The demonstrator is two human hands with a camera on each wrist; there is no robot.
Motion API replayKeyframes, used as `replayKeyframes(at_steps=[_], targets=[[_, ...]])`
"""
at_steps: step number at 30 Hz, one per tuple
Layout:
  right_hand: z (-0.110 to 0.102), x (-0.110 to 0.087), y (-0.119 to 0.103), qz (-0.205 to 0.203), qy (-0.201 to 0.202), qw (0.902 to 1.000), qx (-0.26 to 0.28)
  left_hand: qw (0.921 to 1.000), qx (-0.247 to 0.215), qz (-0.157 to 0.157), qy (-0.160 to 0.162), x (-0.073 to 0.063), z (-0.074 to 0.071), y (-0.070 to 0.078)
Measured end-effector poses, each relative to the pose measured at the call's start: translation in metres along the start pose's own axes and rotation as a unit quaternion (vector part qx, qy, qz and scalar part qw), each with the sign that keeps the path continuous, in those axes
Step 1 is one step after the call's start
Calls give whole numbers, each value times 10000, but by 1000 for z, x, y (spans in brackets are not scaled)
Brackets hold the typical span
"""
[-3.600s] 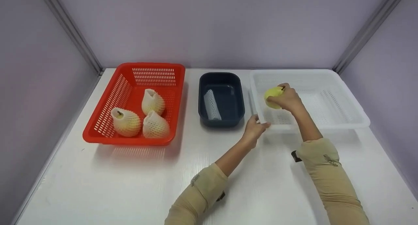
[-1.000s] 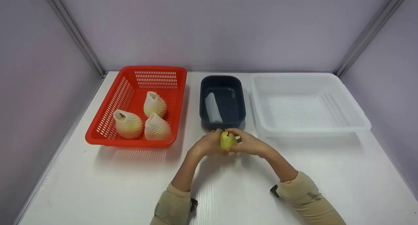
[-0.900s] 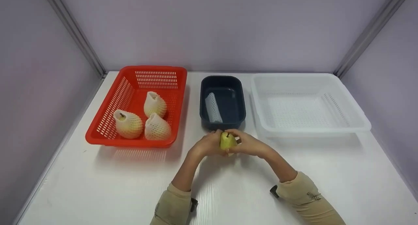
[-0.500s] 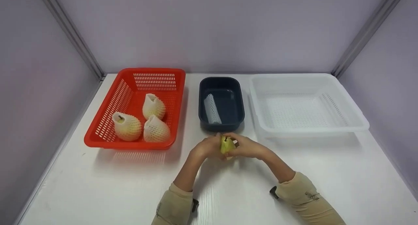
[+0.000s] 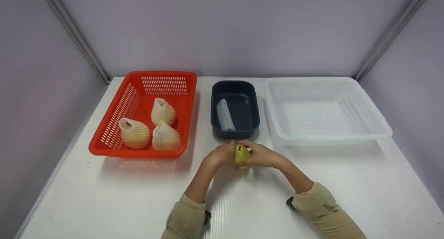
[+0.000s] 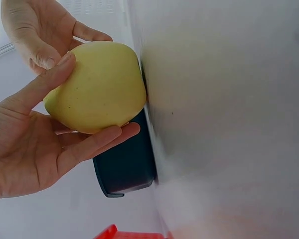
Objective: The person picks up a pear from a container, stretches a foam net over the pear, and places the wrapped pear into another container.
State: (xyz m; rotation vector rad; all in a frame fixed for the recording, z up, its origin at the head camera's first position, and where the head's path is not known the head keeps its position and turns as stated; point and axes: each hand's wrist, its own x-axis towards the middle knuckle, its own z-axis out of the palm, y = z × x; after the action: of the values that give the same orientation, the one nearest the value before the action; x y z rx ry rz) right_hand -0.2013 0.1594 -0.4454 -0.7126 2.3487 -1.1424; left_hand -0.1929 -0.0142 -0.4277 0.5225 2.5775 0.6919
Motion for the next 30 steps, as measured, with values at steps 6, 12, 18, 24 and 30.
replayKeyframes(at_steps=[6,12,18,24,30], targets=[[0,0,0,-19,157,9998,-151,9998,-100,53,146,0,0,0],[1,1,0,-203,177,9992,-309,9995,-145,128,243,-1,-2,0],[0,0,-2,-300,190,9991,-249,9981,-32,402,474,-6,-5,-1],[-6,-2,-6,-144,27,9998,-116,9969,-39,266,737,-19,-17,3],[-22,-6,-16,21,72,9998,159,9885,-758,41,1310,-23,-32,5]])
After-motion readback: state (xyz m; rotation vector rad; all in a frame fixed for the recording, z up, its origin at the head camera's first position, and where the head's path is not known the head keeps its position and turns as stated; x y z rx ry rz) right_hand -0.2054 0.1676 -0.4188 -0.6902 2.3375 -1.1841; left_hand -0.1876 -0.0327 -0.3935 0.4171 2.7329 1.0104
